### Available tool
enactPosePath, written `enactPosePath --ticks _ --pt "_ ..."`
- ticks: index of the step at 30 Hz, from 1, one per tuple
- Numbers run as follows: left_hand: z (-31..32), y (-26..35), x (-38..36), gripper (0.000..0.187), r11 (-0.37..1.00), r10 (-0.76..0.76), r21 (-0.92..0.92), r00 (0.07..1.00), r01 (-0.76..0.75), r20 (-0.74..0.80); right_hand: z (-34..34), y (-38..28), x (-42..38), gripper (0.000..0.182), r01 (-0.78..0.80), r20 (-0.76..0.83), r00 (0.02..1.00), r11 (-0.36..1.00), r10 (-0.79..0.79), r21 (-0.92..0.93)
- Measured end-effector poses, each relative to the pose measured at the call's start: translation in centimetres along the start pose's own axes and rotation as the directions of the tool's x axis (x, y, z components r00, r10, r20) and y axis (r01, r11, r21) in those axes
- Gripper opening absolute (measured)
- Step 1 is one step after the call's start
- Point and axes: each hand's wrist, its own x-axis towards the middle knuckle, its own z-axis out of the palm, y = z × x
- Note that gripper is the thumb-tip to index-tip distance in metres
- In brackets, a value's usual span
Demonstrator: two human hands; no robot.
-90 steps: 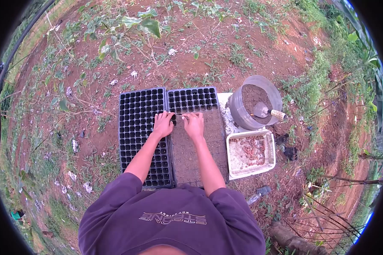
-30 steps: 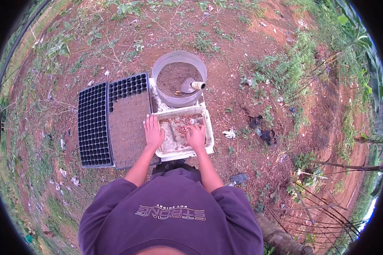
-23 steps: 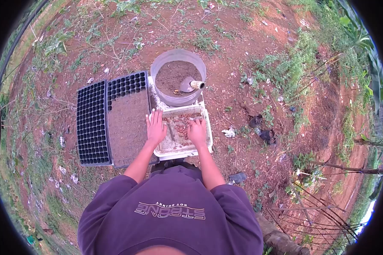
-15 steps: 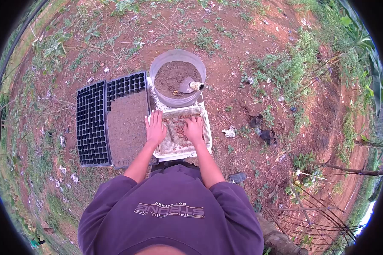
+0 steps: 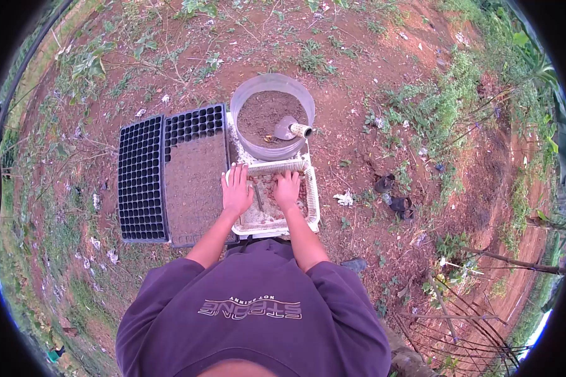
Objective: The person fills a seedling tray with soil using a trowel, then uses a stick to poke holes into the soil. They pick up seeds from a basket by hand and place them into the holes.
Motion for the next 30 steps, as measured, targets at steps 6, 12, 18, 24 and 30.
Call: enactPosePath --ticks 6,12,18,24,30 --pt "0.1 -0.1 0.0 0.071 1.0 0.002 -0.014 1.0 -0.003 -0.019 0.3 0.0 -0.3 0.019 0.008 -0.08 0.997 0.999 -0.004 0.045" --pt "-0.3 -0.3 0.0 0.07 0.994 -0.001 -0.108 0.999 -0.003 -0.037 -1.2 -0.8 -1.1 0.016 0.055 -0.194 0.981 0.941 0.012 0.333" --pt "0.2 -0.9 -0.3 0.068 0.98 -0.006 -0.2 0.995 -0.014 -0.1 -1.4 -2.1 -1.2 0.013 0.108 -0.189 0.982 0.897 -0.028 0.428" --pt "1.0 -1.9 -2.0 0.065 0.946 -0.137 -0.315 0.975 0.077 -0.173 -2.2 -3.5 -1.5 0.013 0.164 -0.173 0.981 0.851 -0.088 0.499" --pt "-0.4 -3.3 -3.8 0.061 0.952 -0.099 -0.296 0.993 0.078 -0.057 -1.6 -5.4 -2.0 0.012 0.063 -0.175 0.983 0.805 0.05 0.59"
